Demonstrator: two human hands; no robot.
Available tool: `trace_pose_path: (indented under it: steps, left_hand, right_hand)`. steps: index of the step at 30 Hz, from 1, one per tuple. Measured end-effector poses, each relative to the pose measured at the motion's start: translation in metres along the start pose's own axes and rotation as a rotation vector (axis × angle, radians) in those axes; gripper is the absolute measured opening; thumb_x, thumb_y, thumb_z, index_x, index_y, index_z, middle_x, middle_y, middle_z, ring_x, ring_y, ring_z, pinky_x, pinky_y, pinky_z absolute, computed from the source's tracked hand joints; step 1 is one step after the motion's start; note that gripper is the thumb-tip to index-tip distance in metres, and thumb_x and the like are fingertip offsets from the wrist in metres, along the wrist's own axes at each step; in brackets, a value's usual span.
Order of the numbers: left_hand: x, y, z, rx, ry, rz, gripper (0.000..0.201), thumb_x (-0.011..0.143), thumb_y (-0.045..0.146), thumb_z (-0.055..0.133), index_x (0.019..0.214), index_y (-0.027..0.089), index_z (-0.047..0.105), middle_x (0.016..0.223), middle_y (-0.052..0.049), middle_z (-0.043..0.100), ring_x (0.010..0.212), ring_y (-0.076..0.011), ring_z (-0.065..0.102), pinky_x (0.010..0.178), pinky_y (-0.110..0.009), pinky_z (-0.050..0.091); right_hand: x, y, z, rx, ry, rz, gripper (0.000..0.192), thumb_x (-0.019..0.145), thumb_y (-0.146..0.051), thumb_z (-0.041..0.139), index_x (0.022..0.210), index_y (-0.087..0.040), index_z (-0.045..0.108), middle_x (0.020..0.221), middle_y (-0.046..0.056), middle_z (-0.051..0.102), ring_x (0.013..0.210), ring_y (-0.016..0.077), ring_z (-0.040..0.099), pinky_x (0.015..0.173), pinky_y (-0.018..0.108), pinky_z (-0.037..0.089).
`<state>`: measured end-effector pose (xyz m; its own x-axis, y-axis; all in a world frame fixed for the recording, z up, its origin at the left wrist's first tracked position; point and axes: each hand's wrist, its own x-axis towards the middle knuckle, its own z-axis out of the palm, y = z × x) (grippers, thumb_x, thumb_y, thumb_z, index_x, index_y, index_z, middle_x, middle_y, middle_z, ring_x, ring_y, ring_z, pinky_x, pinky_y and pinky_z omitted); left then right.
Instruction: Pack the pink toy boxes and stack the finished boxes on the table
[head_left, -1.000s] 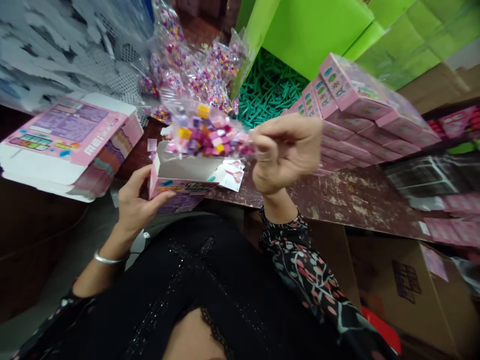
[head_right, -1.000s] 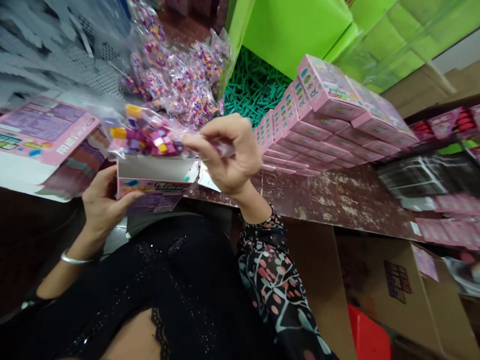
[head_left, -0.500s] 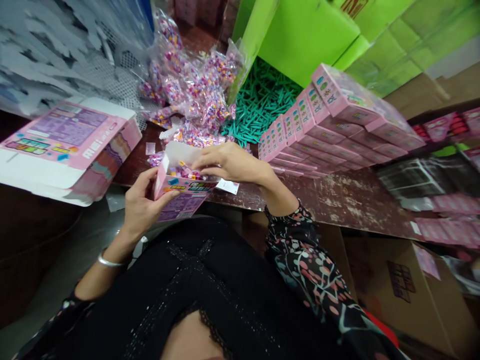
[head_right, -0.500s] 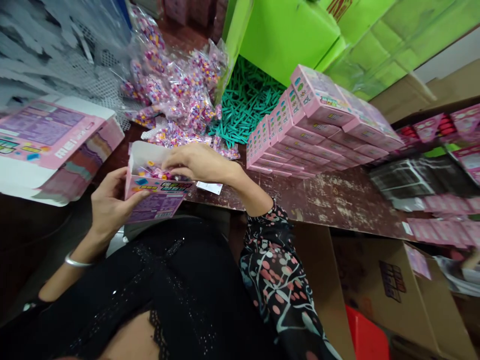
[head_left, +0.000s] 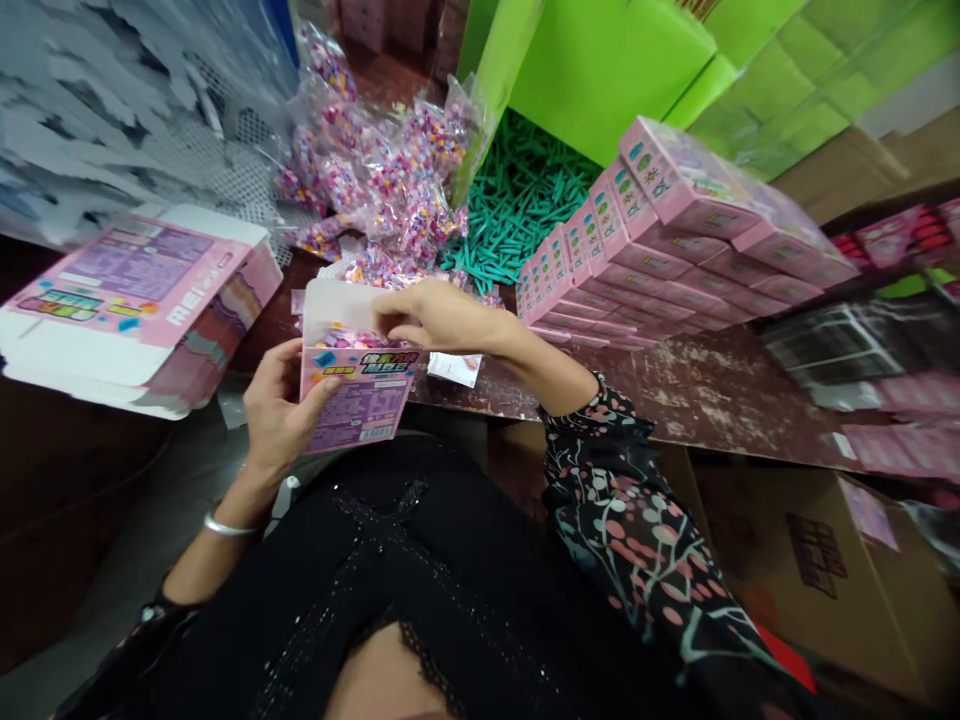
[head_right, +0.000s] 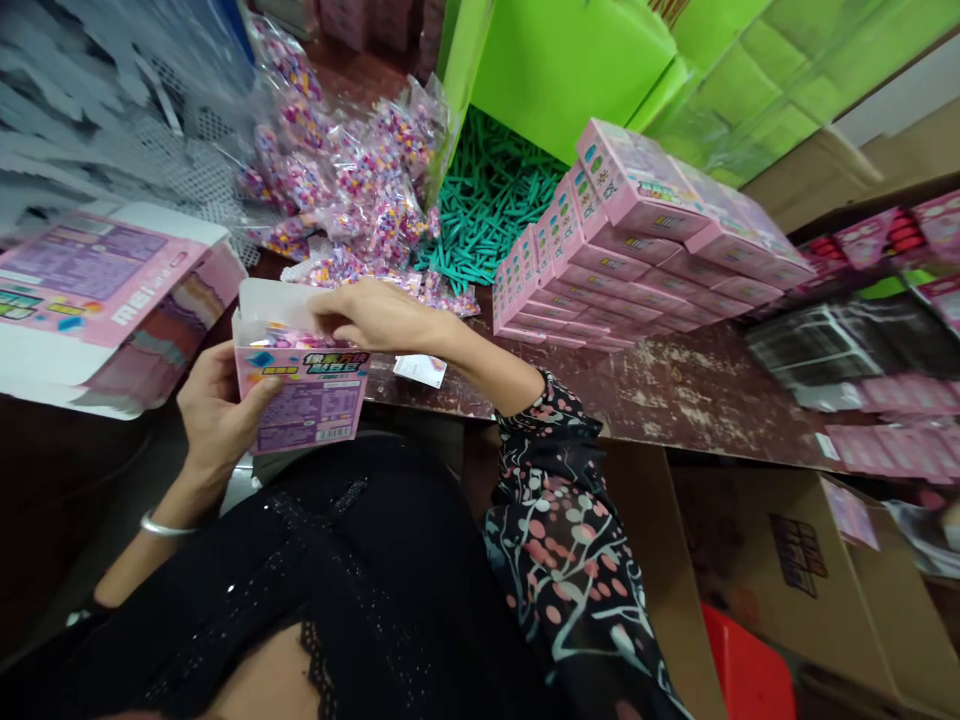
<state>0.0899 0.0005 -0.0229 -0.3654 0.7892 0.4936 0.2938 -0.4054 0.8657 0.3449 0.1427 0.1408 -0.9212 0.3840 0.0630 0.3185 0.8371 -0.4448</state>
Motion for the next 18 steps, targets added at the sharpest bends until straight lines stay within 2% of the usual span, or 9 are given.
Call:
trace_pose_path:
  steps: [3,6,8,10,15,18]
  left_hand:
    - [0.001,-0.001,0.006,-0.074,-0.036,-0.057,0.069,0.089,0.070,0.109,0.132,0.021,0.086,0.111,-0.006,0.089,0.090,-0.0228,0.085,0.076,-0.031,0.070]
    - [0.004,0.000,0.008,-0.084,-0.037,-0.079,0.070,0.090,0.071,0.109,0.133,0.021,0.084,0.112,-0.006,0.089,0.091,-0.0225,0.086,0.077,-0.030,0.070]
    - [0.006,0.002,0.008,-0.077,-0.062,-0.086,0.074,0.090,0.073,0.108,0.137,0.021,0.083,0.115,-0.007,0.089,0.095,-0.0242,0.087,0.081,-0.033,0.072]
    - [0.007,0.004,0.008,-0.072,-0.093,-0.094,0.078,0.090,0.075,0.108,0.141,0.022,0.081,0.119,-0.008,0.089,0.099,-0.0261,0.087,0.084,-0.035,0.073]
    - [0.006,0.010,0.008,-0.082,-0.112,-0.155,0.078,0.089,0.071,0.109,0.145,0.024,0.081,0.120,-0.009,0.089,0.100,-0.0282,0.088,0.083,-0.037,0.073]
    - [0.002,0.013,0.011,-0.115,-0.131,-0.185,0.073,0.090,0.067,0.109,0.142,0.024,0.083,0.122,-0.010,0.091,0.102,-0.0286,0.089,0.086,-0.037,0.074]
  right_hand:
    - [-0.001,-0.004,-0.006,-0.213,0.022,0.062,0.017,0.114,-0.015,0.066,0.117,-0.019,0.082,0.119,0.007,0.082,0.110,0.0207,0.067,0.092,0.033,0.044]
    - [0.001,-0.008,-0.008,-0.289,-0.058,0.067,0.033,0.117,-0.014,0.062,0.141,-0.021,0.083,0.119,0.006,0.084,0.105,0.0207,0.070,0.092,0.033,0.044]
    - [0.000,-0.007,-0.010,-0.286,-0.087,0.067,0.041,0.119,-0.016,0.060,0.154,-0.023,0.079,0.119,0.006,0.085,0.103,0.0210,0.072,0.095,0.033,0.046]
    - [-0.001,-0.005,-0.011,-0.259,-0.083,0.066,0.042,0.120,-0.021,0.060,0.158,-0.024,0.078,0.121,0.006,0.086,0.103,0.0218,0.074,0.097,0.033,0.049]
    - [-0.003,0.001,-0.002,-0.169,0.065,0.086,0.052,0.122,-0.026,0.055,0.172,-0.023,0.069,0.128,0.008,0.087,0.108,0.0240,0.076,0.104,0.036,0.055]
    - [0.000,0.004,0.010,-0.105,0.076,0.041,0.048,0.125,-0.024,0.049,0.165,-0.021,0.075,0.132,0.010,0.085,0.115,0.0247,0.076,0.109,0.038,0.054]
